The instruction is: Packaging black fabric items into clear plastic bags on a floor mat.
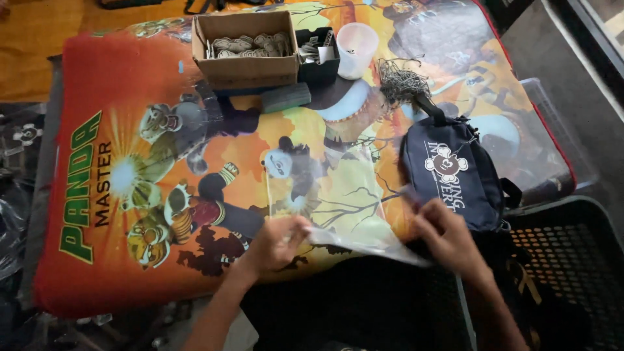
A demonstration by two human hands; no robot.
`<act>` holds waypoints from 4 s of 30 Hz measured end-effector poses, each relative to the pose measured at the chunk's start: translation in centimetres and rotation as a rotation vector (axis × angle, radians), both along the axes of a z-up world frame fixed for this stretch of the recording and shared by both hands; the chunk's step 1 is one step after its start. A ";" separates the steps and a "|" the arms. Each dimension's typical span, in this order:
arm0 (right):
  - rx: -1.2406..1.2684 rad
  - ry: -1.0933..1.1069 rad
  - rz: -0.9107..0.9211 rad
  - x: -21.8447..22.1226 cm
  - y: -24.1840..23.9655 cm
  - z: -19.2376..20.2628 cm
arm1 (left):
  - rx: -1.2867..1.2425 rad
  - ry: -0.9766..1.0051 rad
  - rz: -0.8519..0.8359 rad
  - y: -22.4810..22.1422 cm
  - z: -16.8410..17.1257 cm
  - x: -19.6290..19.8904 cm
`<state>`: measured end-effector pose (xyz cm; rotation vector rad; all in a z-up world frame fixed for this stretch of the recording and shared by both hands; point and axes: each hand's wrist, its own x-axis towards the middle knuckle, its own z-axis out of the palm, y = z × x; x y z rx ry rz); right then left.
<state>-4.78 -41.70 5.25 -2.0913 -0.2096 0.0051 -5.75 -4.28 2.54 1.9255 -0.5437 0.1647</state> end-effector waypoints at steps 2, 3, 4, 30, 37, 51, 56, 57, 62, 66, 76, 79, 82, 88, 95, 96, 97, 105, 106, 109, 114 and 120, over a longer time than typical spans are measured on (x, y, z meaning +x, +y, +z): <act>0.328 0.009 0.089 1.7 -0.6 -1.1 | -0.246 0.183 -0.075 -0.1 5.4 0.4; 0.657 0.024 0.180 2.5 -0.8 -1.7 | -0.492 0.370 -0.150 -0.2 8.2 0.5; 0.656 0.022 0.184 1.9 1.4 0.6 | -0.493 0.366 -0.148 -0.3 8.5 1.1; -0.468 0.084 -0.117 11.8 10.5 -4.8 | 0.728 -0.129 0.246 2.6 -2.6 10.8; -0.820 0.100 -0.188 11.9 10.4 -4.2 | 0.772 -0.209 0.289 3.0 -4.0 10.9; -0.643 0.066 0.470 16.6 19.7 -1.9 | 0.572 -0.305 0.551 4.3 -7.6 11.9; -0.563 -0.087 0.409 22.3 21.5 -3.9 | 0.611 -0.218 0.500 4.4 -5.9 11.7; -0.614 -0.198 0.326 23.5 21.9 -4.7 | 0.629 -0.203 0.476 4.4 -5.2 11.6; -0.575 -0.096 0.325 22.5 22.9 -2.6 | 0.713 -0.220 0.517 4.3 -5.4 11.6; -0.547 -0.205 0.292 23.6 21.4 -5.5 | 0.690 -0.194 0.477 3.9 -4.7 11.2; -0.578 0.019 0.001 19.3 16.0 -3.0 | 0.676 -0.254 0.479 3.9 -5.3 11.5; -0.639 -0.026 -0.123 18.7 16.3 -3.6 | 0.656 -0.238 0.478 3.8 -5.2 11.4; -0.450 -0.025 0.028 17.1 19.4 -5.3 | 0.653 -0.235 0.480 3.9 -5.3 11.5; -0.485 0.021 0.068 16.3 18.9 -5.5 | 0.659 -0.214 0.460 4.0 -5.0 11.4; -0.736 -0.075 -0.305 20.0 9.3 -11.0 | 0.658 -0.216 0.480 3.8 -4.7 11.3; -0.801 -0.139 -0.326 20.2 9.2 -12.2 | 0.634 -0.218 0.480 3.8 -4.8 11.4; -0.802 -0.140 -0.327 18.4 11.1 -11.0 | 0.633 -0.219 0.479 3.9 -4.9 11.4; -0.554 -0.073 -0.062 12.7 12.1 -5.5 | 0.610 -0.274 0.490 4.0 -5.8 11.5; -0.554 -0.072 -0.063 13.3 10.9 -6.3 | 0.611 -0.274 0.488 4.0 -5.7 11.5; -0.693 0.015 -0.339 13.9 9.2 -8.4 | 0.672 -0.248 0.499 3.9 -5.2 11.5; -0.514 0.075 0.045 7.3 13.8 -7.6 | 0.623 -0.253 0.486 4.1 -5.9 11.6; -0.802 0.205 -0.279 7.2 7.0 -6.7 | 0.608 -0.253 0.488 3.9 -5.2 11.3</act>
